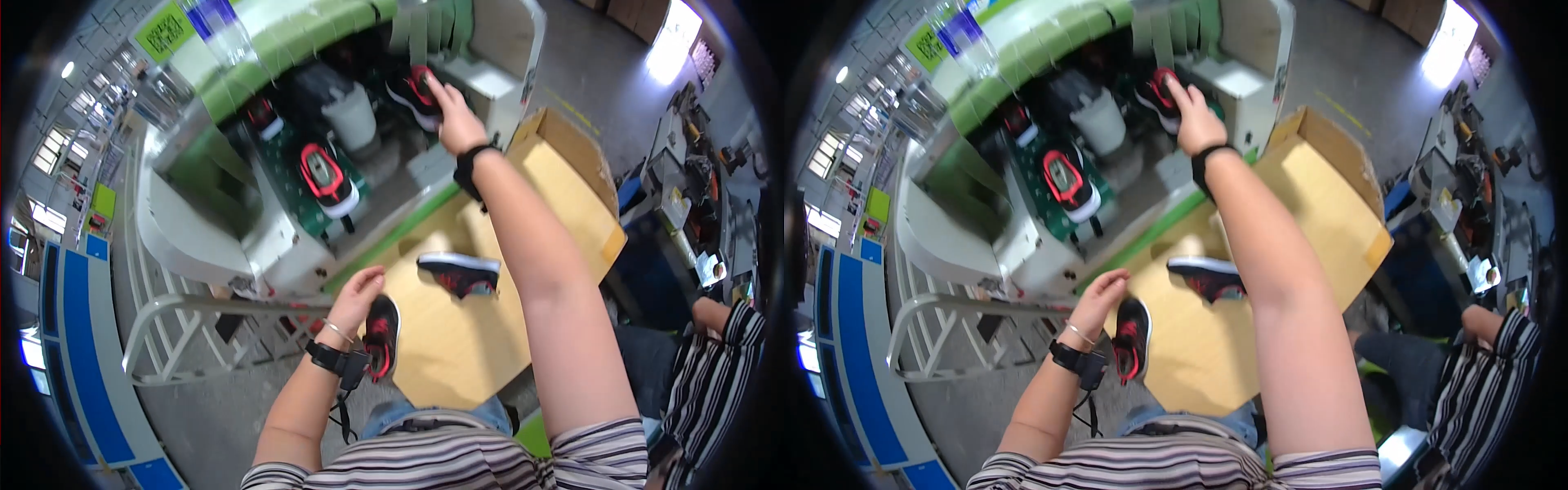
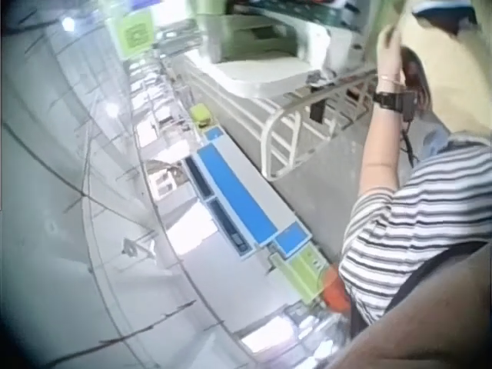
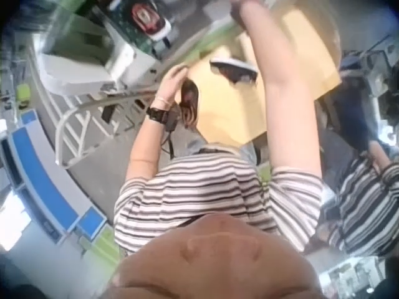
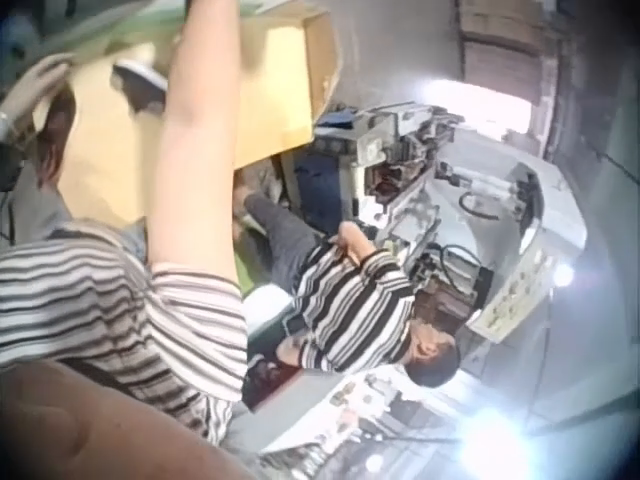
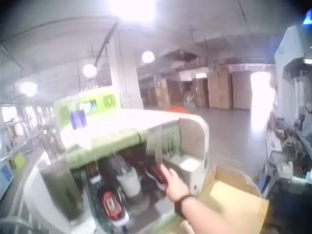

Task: The recorder is loading shoes into a heat-setting machine and organizing them on a conveyor belt in a shoe factory.

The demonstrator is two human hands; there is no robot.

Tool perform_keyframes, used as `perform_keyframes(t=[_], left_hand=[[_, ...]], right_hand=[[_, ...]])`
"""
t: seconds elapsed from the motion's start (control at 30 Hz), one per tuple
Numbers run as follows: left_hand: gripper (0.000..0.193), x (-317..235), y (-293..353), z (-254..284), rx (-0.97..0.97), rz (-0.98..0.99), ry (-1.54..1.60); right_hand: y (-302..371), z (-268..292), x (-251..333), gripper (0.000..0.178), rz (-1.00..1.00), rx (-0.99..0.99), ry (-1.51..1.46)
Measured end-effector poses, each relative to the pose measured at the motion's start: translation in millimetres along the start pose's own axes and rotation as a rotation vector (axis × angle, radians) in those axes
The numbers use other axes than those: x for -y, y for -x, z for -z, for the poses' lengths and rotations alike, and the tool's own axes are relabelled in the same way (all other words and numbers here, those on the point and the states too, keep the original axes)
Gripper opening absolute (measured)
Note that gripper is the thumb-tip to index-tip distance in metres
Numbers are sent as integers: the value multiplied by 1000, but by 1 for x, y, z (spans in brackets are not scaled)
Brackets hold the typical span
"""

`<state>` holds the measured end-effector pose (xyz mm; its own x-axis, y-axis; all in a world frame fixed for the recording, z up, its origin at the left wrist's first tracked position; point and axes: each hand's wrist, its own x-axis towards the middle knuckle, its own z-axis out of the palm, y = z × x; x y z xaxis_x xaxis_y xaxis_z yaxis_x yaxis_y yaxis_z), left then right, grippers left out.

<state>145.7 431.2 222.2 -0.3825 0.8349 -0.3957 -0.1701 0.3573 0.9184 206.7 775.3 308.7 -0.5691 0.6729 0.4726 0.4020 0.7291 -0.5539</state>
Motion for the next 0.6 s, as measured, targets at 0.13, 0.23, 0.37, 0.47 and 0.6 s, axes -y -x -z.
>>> perform_keyframes(t=[0.13, 0.23, 0.37, 0.47, 0.6], left_hand=[[73, 84, 59, -15, -320, 0, -863], [82, 128, 71, -21, -318, -203, -543], [79, 141, 75, -18, -334, -233, -548], [79, 142, 75, -19, -333, -239, -491], [84, 147, 71, -34, -342, -267, -538]], right_hand=[[12, -29, 30, 89, 14, 96, -188], [109, -33, -21, 108, 105, 338, -265], [282, -10, -27, 120, -19, 576, 230], [341, 13, -7, 128, -191, 609, 346], [396, 28, 16, 123, -238, 531, 384]])
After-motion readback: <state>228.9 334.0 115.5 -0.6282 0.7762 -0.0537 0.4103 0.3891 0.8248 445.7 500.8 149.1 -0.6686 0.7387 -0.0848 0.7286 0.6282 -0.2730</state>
